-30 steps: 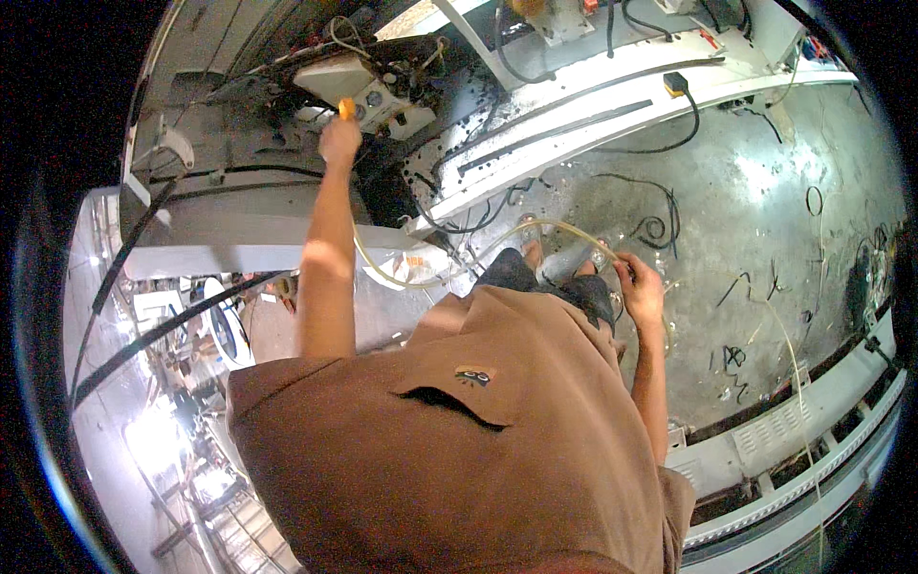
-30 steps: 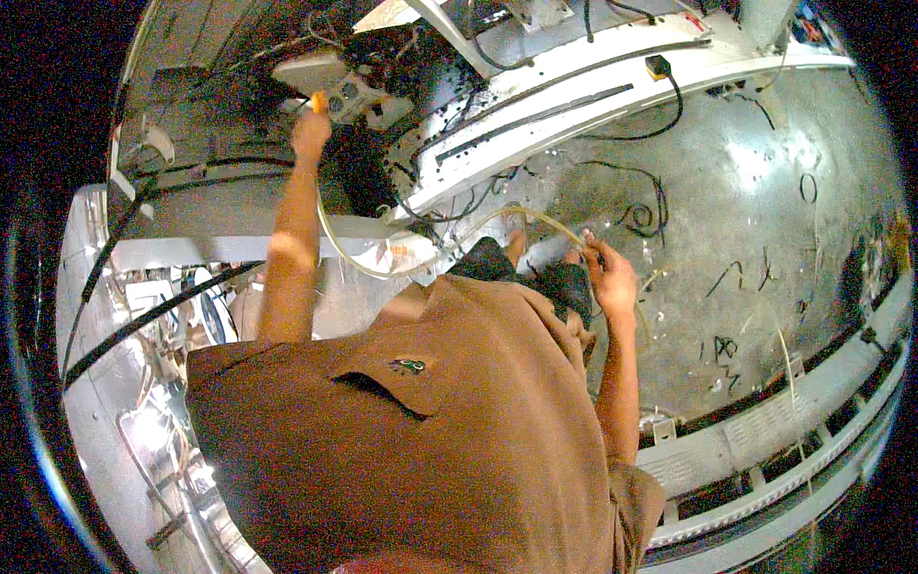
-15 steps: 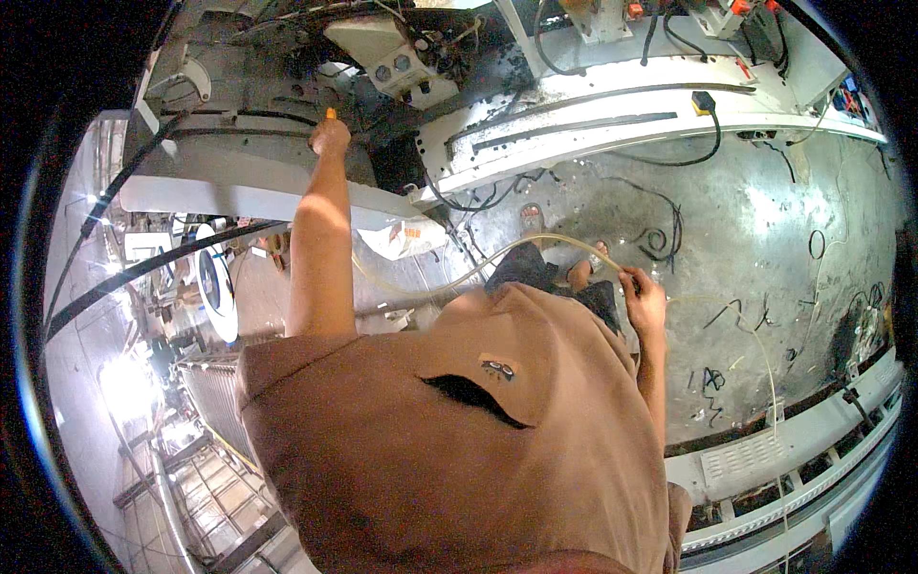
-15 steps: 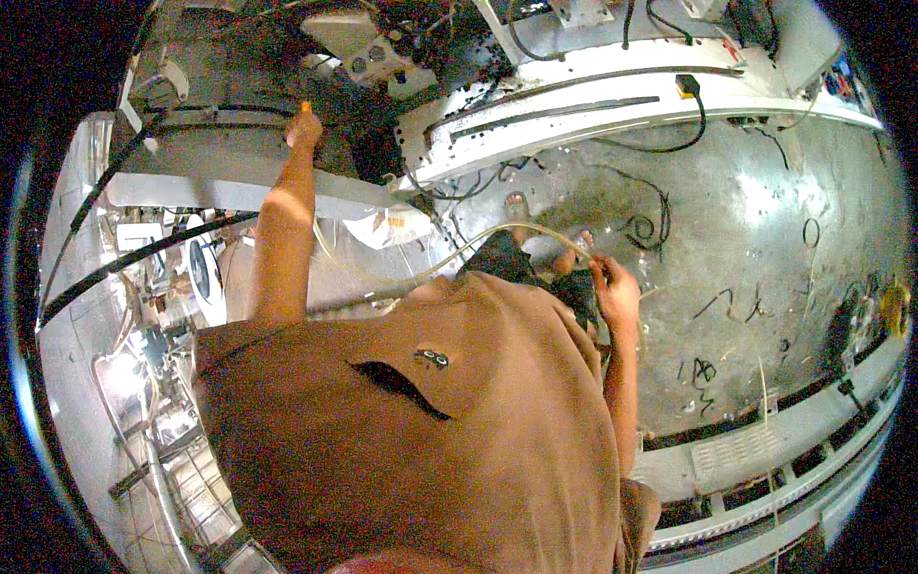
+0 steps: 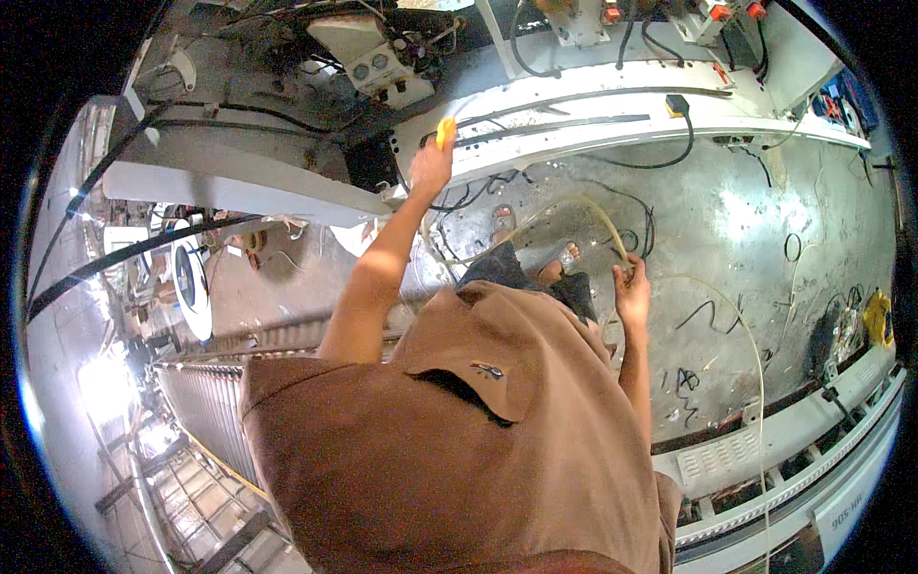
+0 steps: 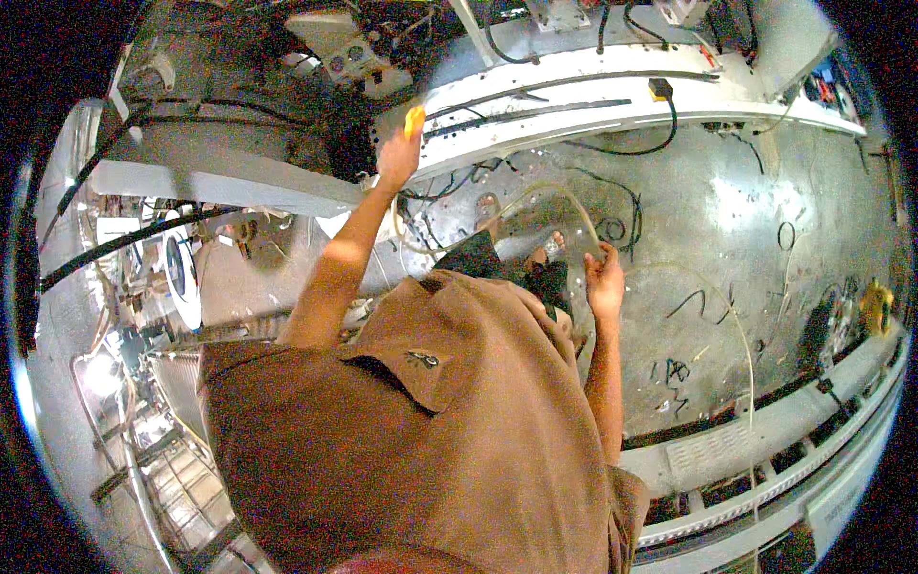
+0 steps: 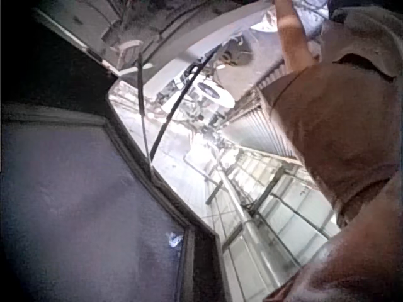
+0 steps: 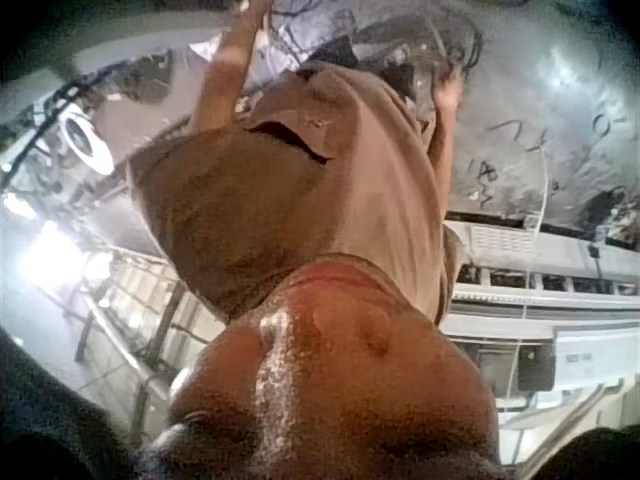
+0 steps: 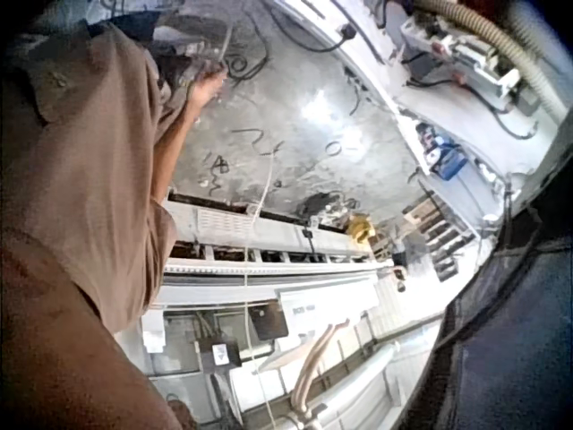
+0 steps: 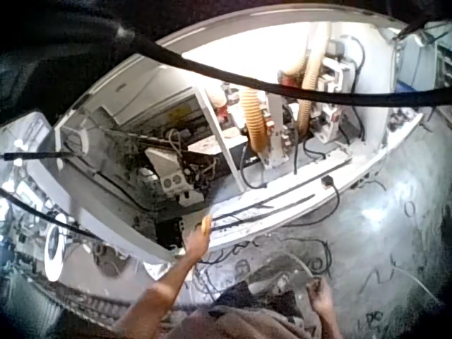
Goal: The person cleans an industrial machine and replaces a component, using an air nozzle to blow dust off internal parts and handling a circular spool.
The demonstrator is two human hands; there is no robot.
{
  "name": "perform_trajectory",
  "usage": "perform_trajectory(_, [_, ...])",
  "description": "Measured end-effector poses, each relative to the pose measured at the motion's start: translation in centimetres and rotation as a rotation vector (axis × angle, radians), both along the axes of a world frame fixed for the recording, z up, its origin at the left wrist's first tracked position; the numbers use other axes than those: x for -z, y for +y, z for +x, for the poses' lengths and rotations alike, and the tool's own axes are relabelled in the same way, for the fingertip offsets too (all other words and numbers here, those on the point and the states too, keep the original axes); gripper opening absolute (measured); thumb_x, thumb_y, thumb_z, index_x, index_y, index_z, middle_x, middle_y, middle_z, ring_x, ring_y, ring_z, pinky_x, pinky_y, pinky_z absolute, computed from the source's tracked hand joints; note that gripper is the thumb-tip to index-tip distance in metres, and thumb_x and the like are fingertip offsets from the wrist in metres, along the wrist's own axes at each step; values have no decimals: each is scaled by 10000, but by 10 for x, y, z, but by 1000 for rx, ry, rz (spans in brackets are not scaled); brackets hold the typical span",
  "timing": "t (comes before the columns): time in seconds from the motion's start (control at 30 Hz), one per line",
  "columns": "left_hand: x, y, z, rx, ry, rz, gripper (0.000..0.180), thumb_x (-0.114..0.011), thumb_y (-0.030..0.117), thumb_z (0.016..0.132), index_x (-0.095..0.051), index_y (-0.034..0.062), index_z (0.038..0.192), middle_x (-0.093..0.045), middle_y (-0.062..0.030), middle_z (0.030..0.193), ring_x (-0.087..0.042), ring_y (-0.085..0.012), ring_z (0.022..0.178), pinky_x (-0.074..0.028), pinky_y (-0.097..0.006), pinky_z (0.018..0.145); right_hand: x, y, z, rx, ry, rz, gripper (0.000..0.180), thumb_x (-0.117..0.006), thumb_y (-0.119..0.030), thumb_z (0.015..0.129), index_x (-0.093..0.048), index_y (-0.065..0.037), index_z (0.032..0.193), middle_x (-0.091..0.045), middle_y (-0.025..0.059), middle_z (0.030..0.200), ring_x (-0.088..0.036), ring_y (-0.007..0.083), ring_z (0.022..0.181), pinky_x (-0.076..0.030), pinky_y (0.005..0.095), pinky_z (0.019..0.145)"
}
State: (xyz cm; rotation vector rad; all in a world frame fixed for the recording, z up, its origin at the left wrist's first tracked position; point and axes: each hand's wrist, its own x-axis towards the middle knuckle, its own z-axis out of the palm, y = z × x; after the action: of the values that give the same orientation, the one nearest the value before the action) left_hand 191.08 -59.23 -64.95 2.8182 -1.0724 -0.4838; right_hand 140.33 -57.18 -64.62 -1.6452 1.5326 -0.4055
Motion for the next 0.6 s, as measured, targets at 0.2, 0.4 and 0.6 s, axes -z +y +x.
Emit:
perform_trajectory(0.2, [26, 148, 42, -233, -65, 117, 582, -451, 548, 1043, -658, 35, 1223, -739, -272, 1030, -716, -461, 1004, -565, -567, 864, 41, -13, -7, -209, -36, 139, 268, -679, -281, 1007, -666, -86, 1190, -682, 174, 800, -674, 309, 728, -512, 410, 680])
perform_trajectory(0.4, [-27, 169, -65, 181, 42, 224, 478, -506, 476, 1042, -659, 45, 1179, -748, -237, 948, -740, -437, 897, -582, -588, 776, 113, 8, 15, -380, -31, 187, 371, -671, -360, 1002, -646, -69, 1231, -657, 202, 812, -644, 343, 727, -509, 425, 698])
perform_trajectory(0.6, [8, 324, 26, 550, -51, 599, 451, -560, 464, 1016, -746, 64, 923, -728, -166, 794, -752, -273, 757, -546, -482, 500, 126, 16, 62, -637, 55, 277, 396, -680, -386, 978, -667, -82, 1232, -707, 238, 897, -691, 453, 848, -522, 514, 734])
